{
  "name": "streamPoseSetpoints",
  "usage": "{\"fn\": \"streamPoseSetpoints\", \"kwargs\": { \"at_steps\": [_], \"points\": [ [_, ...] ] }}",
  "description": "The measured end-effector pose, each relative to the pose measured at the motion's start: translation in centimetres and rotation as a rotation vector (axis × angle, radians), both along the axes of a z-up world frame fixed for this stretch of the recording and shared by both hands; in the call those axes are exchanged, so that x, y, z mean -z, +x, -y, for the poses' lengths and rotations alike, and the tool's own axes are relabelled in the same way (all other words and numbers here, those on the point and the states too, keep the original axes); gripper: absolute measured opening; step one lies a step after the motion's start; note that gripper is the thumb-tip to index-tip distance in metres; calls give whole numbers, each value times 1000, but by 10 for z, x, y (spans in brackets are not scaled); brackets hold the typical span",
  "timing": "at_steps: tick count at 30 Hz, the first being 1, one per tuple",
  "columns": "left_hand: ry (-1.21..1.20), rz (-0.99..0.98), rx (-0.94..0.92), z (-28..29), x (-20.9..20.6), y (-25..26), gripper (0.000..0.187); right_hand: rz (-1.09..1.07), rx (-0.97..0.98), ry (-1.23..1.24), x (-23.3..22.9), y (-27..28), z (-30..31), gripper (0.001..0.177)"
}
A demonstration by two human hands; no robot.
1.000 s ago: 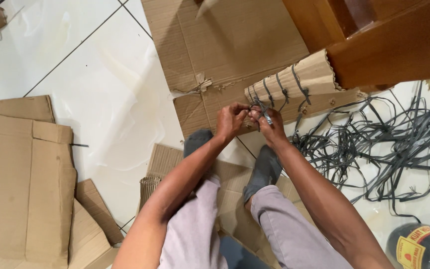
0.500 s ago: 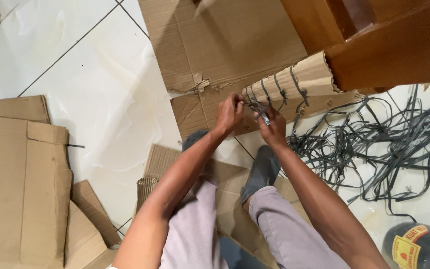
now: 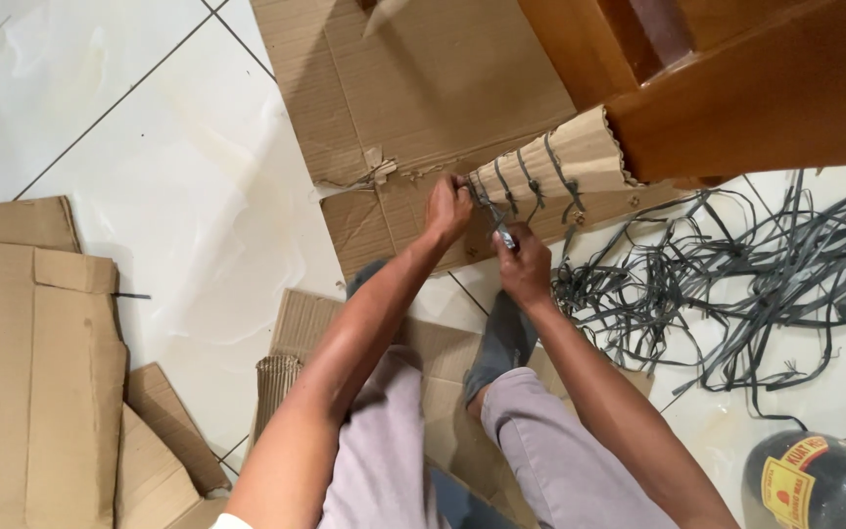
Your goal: Wrapping the legs of a wooden chair with protective cardboard and securing them with plastic strips.
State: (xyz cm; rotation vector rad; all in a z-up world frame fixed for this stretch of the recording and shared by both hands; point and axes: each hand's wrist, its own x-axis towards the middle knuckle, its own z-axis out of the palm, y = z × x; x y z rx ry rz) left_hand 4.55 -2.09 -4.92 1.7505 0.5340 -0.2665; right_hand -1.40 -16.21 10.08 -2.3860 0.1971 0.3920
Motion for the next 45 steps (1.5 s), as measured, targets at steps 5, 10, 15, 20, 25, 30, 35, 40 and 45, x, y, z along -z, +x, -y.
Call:
{"fn": "streamPoseSetpoints", "kwargs": {
  "at_steps": [5,10,15,20,25,30,35,40,45],
  "points": [
    [17,-58,-5,-4,-12,-3,22,-15,68,33,4,-14,1,21],
    [94,-8,114,-20,-51,-13,18,37,95,122,-7,-22,-7,20],
    [307,143,289,-26,-53,-32,15,78,113,253,-7,-27,-13,22],
    [355,218,432,-29,-60,-57,17,111,157,407,-42,-28,-33,24],
    [278,211,494,-43,-75,-87,26,275,245,478,-60,-25,-35,23],
    [148,161,428,-61,-83,-92,30,583,311,471,-124,7,-23,21],
    [116,437,53,-72,-116,-79,20,1167,-106,471,-267,45,-41,16],
    [84,564,-136,-110,-180,-33,15,1292,-264,404,-303,75,-52,9],
    [245,738,-190,-164,-210,64,17,1388,-92,168,-302,100,-69,21]
  ]
}}
